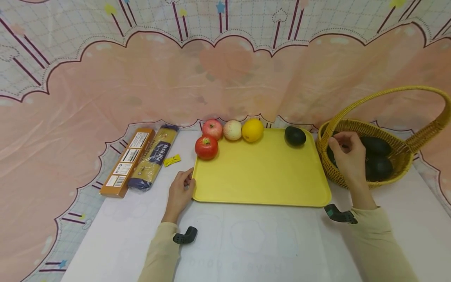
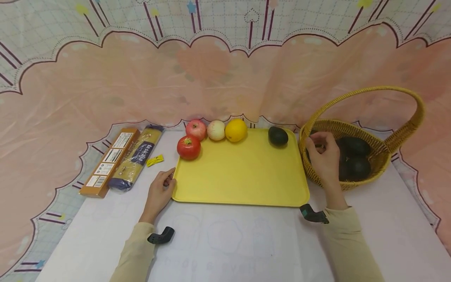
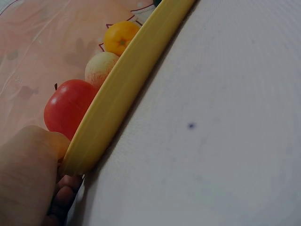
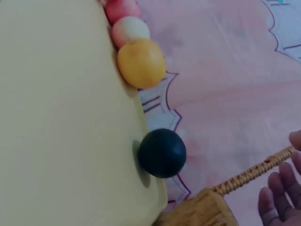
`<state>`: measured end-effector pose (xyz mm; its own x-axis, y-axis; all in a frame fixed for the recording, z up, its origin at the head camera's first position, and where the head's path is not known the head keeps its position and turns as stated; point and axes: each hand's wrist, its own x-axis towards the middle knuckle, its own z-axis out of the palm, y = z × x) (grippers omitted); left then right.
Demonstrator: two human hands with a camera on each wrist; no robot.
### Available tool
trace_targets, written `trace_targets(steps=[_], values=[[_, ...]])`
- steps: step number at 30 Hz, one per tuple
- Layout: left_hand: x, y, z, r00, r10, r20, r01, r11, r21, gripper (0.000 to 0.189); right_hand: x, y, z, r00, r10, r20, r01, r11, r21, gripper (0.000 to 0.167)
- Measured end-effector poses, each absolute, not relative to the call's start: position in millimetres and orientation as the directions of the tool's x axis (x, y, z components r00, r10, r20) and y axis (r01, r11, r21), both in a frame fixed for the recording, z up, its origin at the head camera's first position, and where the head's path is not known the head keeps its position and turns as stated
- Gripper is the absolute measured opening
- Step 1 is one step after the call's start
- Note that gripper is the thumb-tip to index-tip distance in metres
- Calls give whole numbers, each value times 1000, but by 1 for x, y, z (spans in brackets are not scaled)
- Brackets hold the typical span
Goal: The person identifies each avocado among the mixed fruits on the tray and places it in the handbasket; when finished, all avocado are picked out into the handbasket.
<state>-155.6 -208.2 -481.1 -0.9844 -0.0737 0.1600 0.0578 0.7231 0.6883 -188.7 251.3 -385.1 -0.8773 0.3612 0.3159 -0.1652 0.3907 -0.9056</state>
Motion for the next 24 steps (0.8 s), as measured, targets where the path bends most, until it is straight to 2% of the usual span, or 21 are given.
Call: trace_targets(steps=[6, 15, 24], values=[[-156, -208, -481, -977, -76, 198, 87, 709, 700, 37, -179, 228, -374, -867, 292, 405, -313, 315, -896, 17], [-156, -207, -479, -976, -75, 205, 93, 708, 700, 37, -180, 211, -371, -898, 199, 392, -305, 358, -882, 28], [-156, -207, -481, -974, -78, 211, 95, 709, 698, 37, -202, 221, -396, -929, 125, 348, -269, 415, -869, 36]])
